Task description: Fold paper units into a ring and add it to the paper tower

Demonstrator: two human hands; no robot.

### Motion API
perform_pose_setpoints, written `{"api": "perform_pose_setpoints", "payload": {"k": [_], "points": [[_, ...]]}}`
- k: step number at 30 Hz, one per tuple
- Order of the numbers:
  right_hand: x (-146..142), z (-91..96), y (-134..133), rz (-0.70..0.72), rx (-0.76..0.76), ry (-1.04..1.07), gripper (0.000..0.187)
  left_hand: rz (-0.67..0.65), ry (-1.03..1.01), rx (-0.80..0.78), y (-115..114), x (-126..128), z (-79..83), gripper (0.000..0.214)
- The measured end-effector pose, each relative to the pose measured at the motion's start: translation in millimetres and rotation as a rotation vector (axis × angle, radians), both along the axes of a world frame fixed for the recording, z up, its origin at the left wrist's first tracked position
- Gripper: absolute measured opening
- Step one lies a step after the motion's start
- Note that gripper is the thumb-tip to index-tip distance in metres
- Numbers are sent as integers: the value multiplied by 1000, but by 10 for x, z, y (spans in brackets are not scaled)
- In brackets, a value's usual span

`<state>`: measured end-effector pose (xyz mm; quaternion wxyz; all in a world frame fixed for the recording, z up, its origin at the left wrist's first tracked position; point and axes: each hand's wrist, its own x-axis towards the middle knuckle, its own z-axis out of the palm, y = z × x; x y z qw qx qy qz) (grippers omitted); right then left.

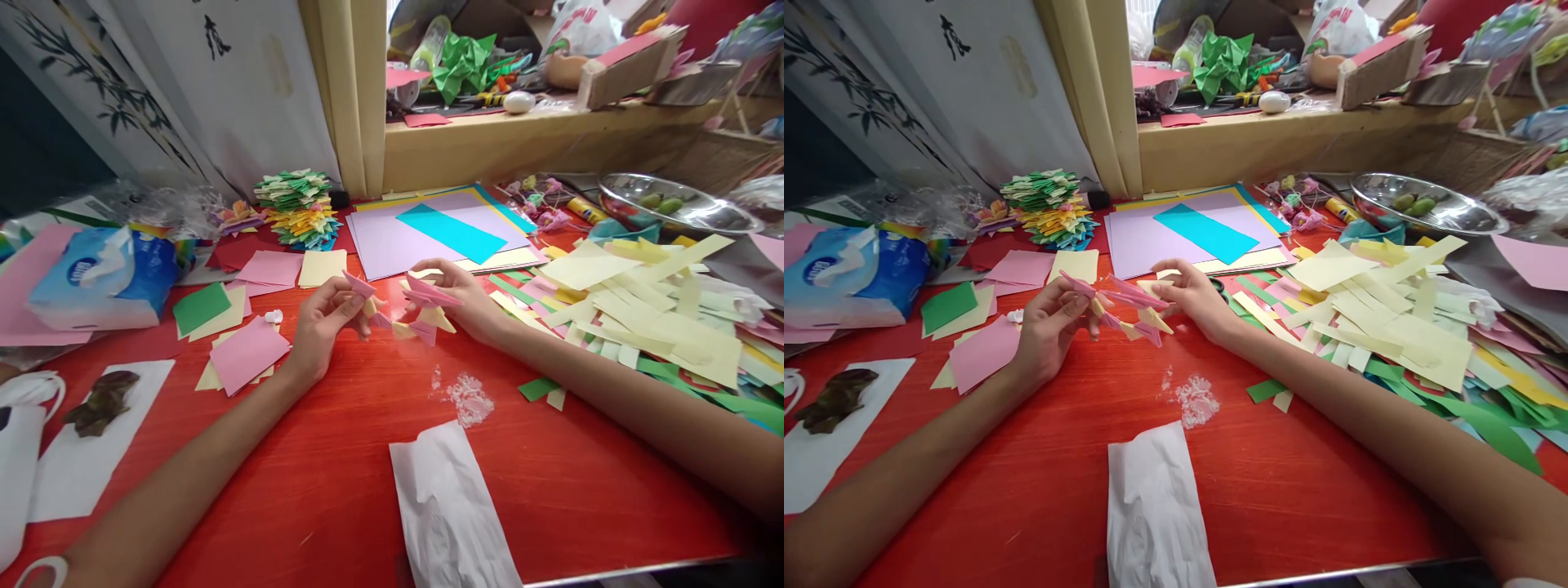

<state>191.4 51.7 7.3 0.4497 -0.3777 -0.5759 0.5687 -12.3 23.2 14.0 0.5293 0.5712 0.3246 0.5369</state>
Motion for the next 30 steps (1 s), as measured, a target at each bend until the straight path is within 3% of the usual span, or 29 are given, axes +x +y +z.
{"api": "perform_pose_setpoints", "payload": {"k": [7, 11, 18, 30], "points": [[101, 526, -91, -36, 358, -262, 29, -5, 68, 135, -38, 26, 7, 9], [95, 712, -243, -19, 514, -455, 23, 18, 112, 159, -63, 30, 14, 10], [59, 784, -367, 61, 723, -722, 18, 32, 109, 155, -48, 25, -19, 12], [28, 753, -378, 113, 831, -752, 18, 9, 135, 193, -55, 21, -7, 11]]}}
